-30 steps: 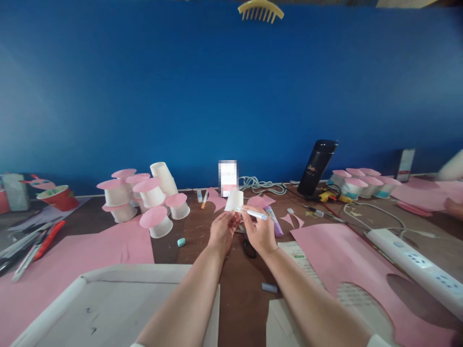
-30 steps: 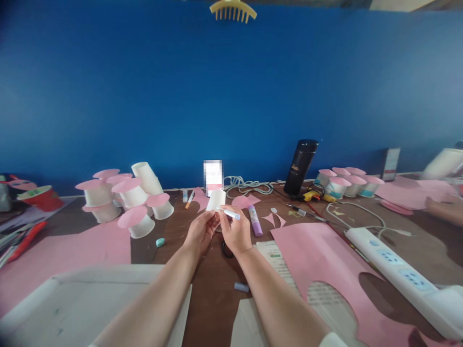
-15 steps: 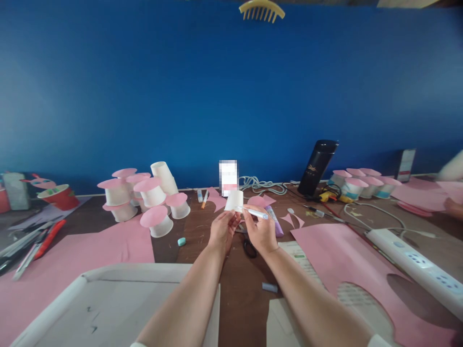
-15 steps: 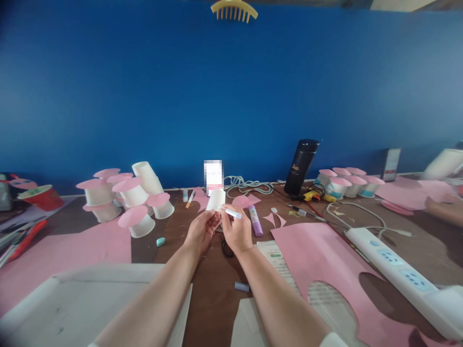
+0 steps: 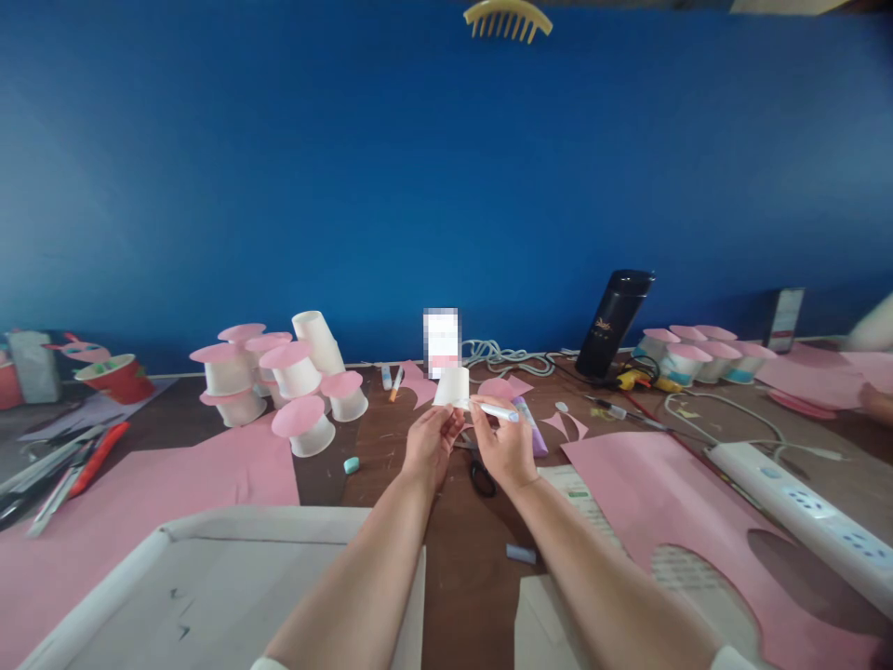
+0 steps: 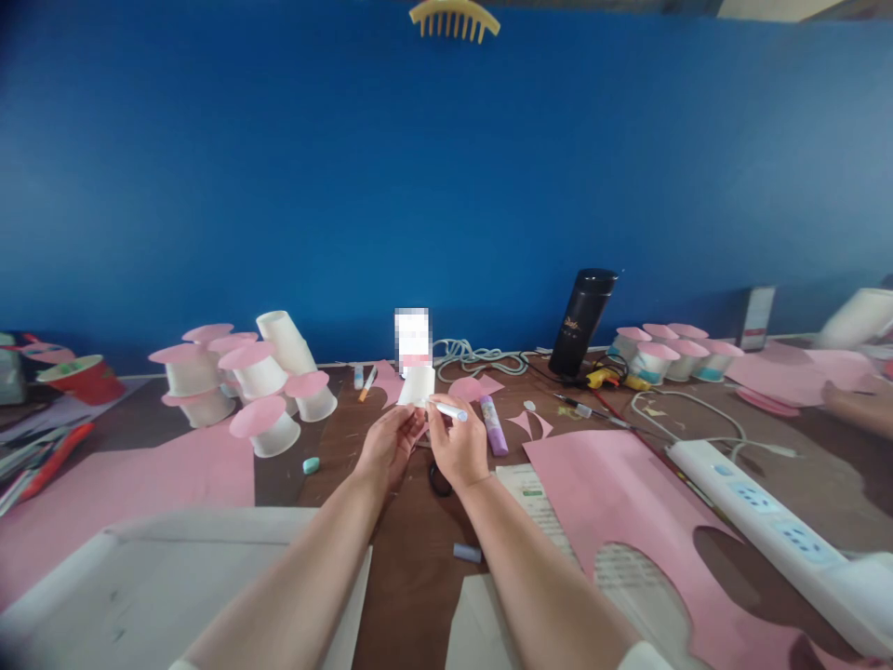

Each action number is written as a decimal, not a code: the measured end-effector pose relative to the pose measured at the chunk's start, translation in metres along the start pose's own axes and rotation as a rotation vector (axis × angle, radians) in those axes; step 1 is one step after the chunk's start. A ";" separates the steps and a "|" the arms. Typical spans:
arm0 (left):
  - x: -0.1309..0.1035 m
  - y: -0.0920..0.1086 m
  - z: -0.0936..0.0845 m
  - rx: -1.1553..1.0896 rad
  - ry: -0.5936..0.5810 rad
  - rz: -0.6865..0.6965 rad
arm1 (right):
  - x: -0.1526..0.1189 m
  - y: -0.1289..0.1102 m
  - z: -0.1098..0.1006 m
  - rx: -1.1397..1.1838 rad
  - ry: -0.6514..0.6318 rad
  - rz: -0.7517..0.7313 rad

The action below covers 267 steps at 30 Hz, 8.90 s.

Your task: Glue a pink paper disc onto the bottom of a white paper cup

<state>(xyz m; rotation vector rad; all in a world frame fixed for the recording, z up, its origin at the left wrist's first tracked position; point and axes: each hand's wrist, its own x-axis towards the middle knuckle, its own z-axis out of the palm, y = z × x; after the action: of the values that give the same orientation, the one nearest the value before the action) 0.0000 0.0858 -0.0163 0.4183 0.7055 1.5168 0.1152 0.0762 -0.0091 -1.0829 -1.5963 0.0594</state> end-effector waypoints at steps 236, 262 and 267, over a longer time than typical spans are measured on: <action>-0.011 0.003 0.008 -0.224 0.027 -0.108 | 0.000 -0.010 -0.004 0.137 0.060 0.042; -0.010 0.003 0.007 -0.228 0.040 -0.103 | 0.000 -0.010 -0.004 0.126 0.056 0.050; -0.010 0.003 0.007 -0.233 0.047 -0.108 | -0.001 -0.010 -0.004 0.118 0.047 0.051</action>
<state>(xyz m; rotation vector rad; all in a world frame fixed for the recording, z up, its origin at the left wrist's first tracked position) 0.0034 0.0771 -0.0077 0.1666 0.5707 1.4893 0.1124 0.0682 -0.0033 -1.0264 -1.5040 0.1587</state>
